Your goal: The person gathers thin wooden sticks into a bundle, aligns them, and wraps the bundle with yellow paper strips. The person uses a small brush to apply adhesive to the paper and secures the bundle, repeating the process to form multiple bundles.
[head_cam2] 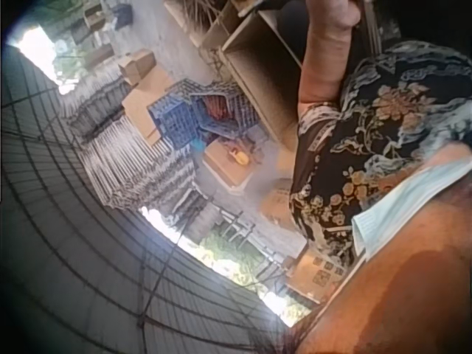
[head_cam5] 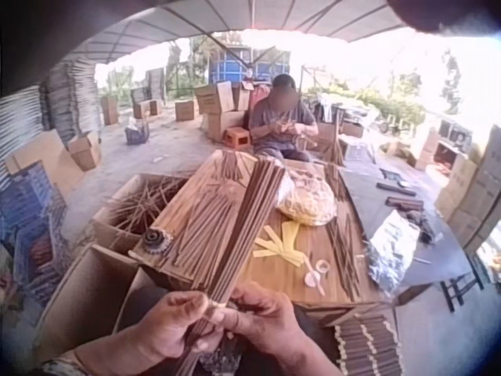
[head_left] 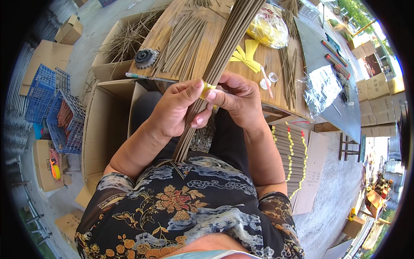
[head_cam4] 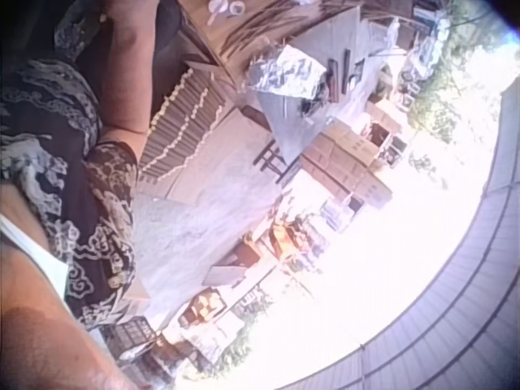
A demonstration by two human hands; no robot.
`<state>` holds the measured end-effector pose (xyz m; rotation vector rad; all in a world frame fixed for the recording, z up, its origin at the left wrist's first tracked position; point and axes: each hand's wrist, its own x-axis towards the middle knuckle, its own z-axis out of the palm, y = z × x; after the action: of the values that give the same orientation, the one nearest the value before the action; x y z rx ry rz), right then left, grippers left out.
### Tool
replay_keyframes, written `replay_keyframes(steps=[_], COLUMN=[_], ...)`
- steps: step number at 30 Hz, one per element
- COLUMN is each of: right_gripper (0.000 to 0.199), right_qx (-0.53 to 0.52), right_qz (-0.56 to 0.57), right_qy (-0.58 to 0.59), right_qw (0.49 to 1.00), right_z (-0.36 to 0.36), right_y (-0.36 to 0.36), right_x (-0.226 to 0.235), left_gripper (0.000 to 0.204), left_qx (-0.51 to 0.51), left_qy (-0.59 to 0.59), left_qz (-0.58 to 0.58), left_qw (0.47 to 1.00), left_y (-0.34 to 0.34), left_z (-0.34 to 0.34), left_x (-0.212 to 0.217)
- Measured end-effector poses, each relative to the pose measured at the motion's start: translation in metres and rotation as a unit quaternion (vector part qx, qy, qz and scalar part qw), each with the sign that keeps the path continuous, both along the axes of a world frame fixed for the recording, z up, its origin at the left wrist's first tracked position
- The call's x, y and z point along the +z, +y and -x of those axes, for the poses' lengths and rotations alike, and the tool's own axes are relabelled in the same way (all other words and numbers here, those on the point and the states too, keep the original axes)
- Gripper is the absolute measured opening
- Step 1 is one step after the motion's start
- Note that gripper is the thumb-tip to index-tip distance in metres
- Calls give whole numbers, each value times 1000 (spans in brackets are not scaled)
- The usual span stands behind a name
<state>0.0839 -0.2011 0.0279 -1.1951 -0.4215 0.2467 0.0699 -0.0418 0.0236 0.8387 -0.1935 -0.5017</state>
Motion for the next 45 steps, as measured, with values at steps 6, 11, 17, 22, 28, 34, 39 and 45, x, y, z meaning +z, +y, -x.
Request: replay_keyframes(steps=[6,11,17,22,28,34,39,45], right_gripper=[30,31,32,28,25,28,26,27], right_qx=[37,64,59,86,84,58,23,6], right_qz=[-8,6,-14,16,-6,-34,-20,-7], right_qy=[29,38,25,43,37,49,27,25], right_qw=[999,997,998,995,996,997,999,1000], right_z=[-9,-12,-9,-16,-18,-10,-9,-11], right_y=[-5,-10,2,-9,-9,-5,2,-1], right_x=[-10,-7,-2,-8,-13,8,11,1], left_gripper=[35,38,38,38,38,33,30,28], left_qx=[-49,-34,-11,-19,-26,27,57,58], left_qy=[58,117,64,79,57,-2,-59,-42], left_qz=[42,55,5,24,46,10,-28,-11], left_qw=[996,991,998,996,997,1000,996,997], left_y=[6,6,4,4,1,0,0,0], left_z=[-7,-9,-9,-10,-12,-10,-9,-8], left_x=[-4,-4,0,-1,-1,-3,-9,-8])
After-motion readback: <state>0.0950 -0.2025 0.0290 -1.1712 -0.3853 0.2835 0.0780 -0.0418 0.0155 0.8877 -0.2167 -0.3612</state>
